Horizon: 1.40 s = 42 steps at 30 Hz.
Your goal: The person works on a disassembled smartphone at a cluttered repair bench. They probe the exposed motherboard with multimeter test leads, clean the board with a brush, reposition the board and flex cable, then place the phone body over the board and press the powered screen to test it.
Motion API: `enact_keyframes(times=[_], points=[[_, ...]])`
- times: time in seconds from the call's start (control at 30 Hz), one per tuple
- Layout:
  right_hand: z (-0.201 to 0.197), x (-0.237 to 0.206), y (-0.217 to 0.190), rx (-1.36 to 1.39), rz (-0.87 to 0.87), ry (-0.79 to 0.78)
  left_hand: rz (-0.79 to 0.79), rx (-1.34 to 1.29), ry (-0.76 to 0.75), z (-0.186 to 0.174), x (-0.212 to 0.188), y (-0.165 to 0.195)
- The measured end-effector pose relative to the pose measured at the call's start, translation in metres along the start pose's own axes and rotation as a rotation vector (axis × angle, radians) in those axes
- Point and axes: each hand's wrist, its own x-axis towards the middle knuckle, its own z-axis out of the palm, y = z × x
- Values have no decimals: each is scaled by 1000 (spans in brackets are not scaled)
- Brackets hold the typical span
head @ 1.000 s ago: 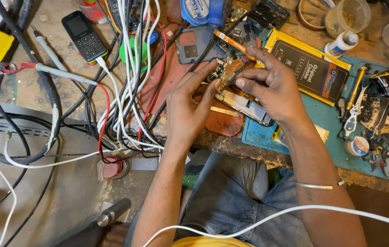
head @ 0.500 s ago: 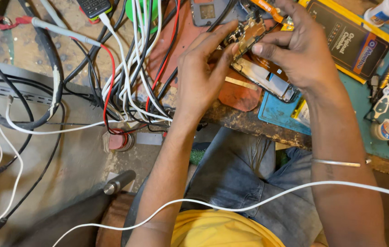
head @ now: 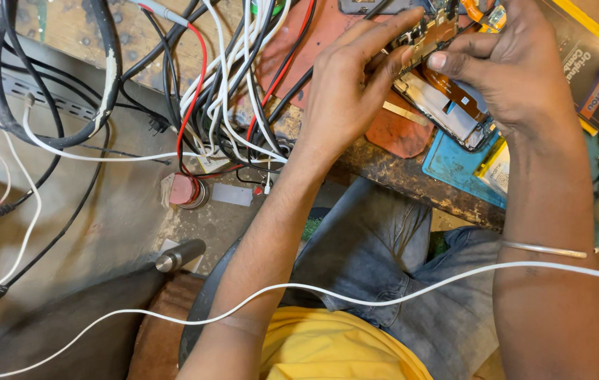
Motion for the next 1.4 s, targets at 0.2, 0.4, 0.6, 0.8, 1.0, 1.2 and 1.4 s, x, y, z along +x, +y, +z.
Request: enact_keyframes(times=[0.2, 0.4, 0.6, 0.8, 1.0, 1.2, 1.4], points=[[-1, 2, 0, -60, -79, -52, 21, -6, 4, 0, 1, 4], [-4, 1, 1, -31, -12, -15, -44, -18, -30, -1, 4, 12], [-8, 4, 1, -78, -61, -106, 36, -69, -21, -2, 8, 15], [-6, 5, 2, 24, -27, -114, -127, -189, -115, 1, 8, 10], [-7, 5, 6, -117, -56, -87, -93, -50, -120, 3, 9, 5], [-12, 5, 13, -166, -99, -104, -101, -43, -115, 2, 8, 6], [-14, 4, 15, -100, -107, -118, -131, -68, -111, 2, 12, 13]])
